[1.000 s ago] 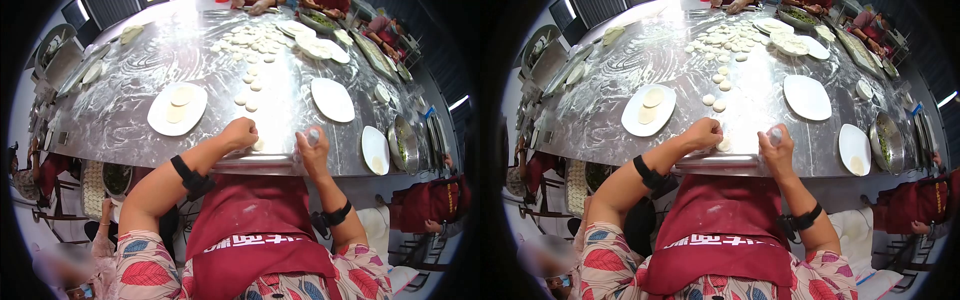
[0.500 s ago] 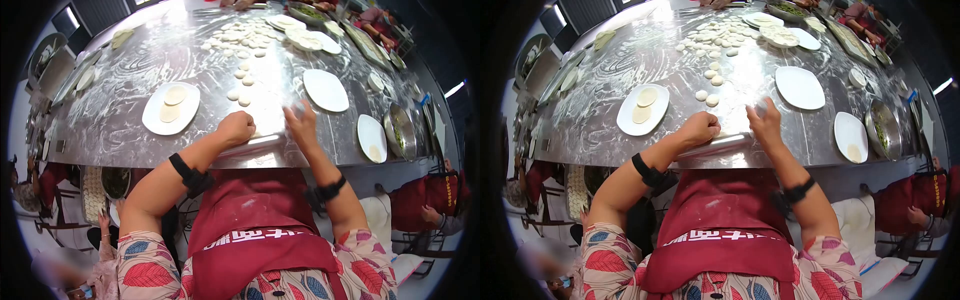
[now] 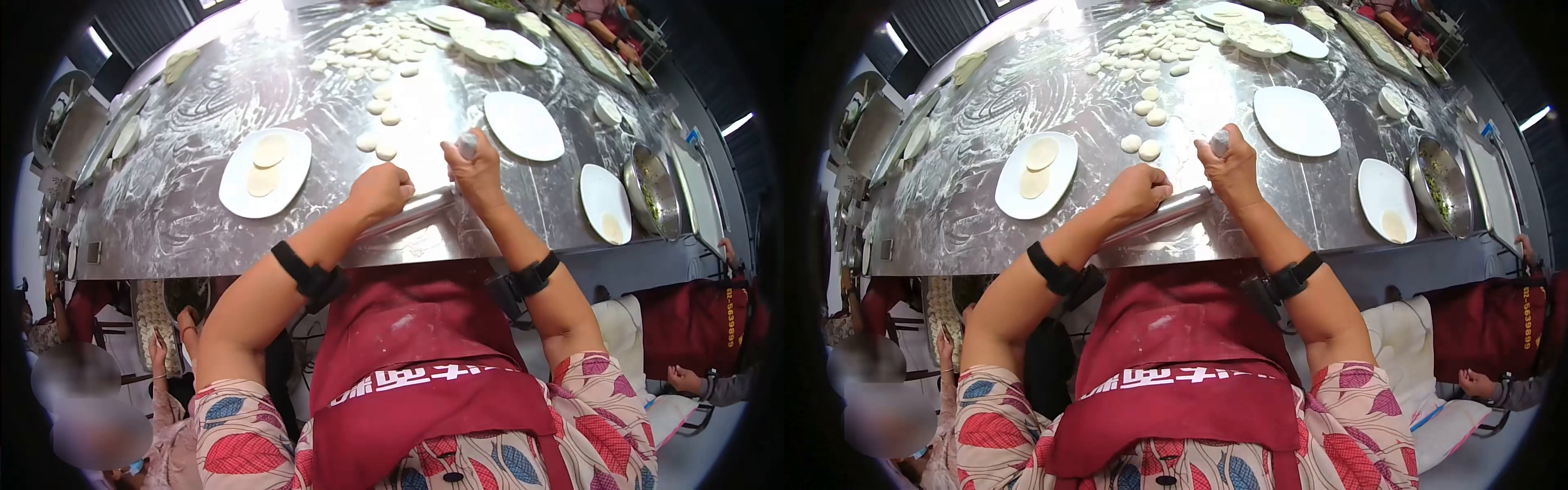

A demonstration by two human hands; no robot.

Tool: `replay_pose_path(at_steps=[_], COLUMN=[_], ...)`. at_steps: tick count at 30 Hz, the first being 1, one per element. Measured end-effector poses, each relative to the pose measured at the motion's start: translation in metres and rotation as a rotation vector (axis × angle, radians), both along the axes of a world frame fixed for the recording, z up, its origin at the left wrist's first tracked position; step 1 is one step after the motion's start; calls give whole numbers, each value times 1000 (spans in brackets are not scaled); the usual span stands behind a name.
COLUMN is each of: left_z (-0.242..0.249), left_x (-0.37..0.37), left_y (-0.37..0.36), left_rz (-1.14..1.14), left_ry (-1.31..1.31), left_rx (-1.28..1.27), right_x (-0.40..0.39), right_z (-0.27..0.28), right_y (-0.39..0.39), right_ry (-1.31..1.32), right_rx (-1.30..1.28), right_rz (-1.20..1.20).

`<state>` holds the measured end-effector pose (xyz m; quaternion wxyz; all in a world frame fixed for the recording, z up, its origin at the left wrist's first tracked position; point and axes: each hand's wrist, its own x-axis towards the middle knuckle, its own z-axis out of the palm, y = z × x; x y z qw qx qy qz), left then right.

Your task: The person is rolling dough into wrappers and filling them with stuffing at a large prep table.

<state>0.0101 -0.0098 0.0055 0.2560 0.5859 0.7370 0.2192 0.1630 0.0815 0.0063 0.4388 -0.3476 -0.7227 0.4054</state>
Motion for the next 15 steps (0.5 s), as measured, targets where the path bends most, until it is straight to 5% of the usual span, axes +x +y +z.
replay_pose_path(at_steps=[4,8,12,15], left_z=[-9,-16,-3,-2], left_x=[-14,-19,-8,-15], left_y=[-10,-18,-1,-2], left_rz=[-155,-3,-92,-191], left_ry=[-137,-461,-9,-55], left_rx=[66,-130,21,-1], right_x=[34,47,-1,8], right_z=[6,1,5,6], right_y=[-31,-45,-3,-10], right_ry=[-19,8,15,-24], right_rx=[-77,-11,10,-6], right_rz=[-4,-17,14,-24])
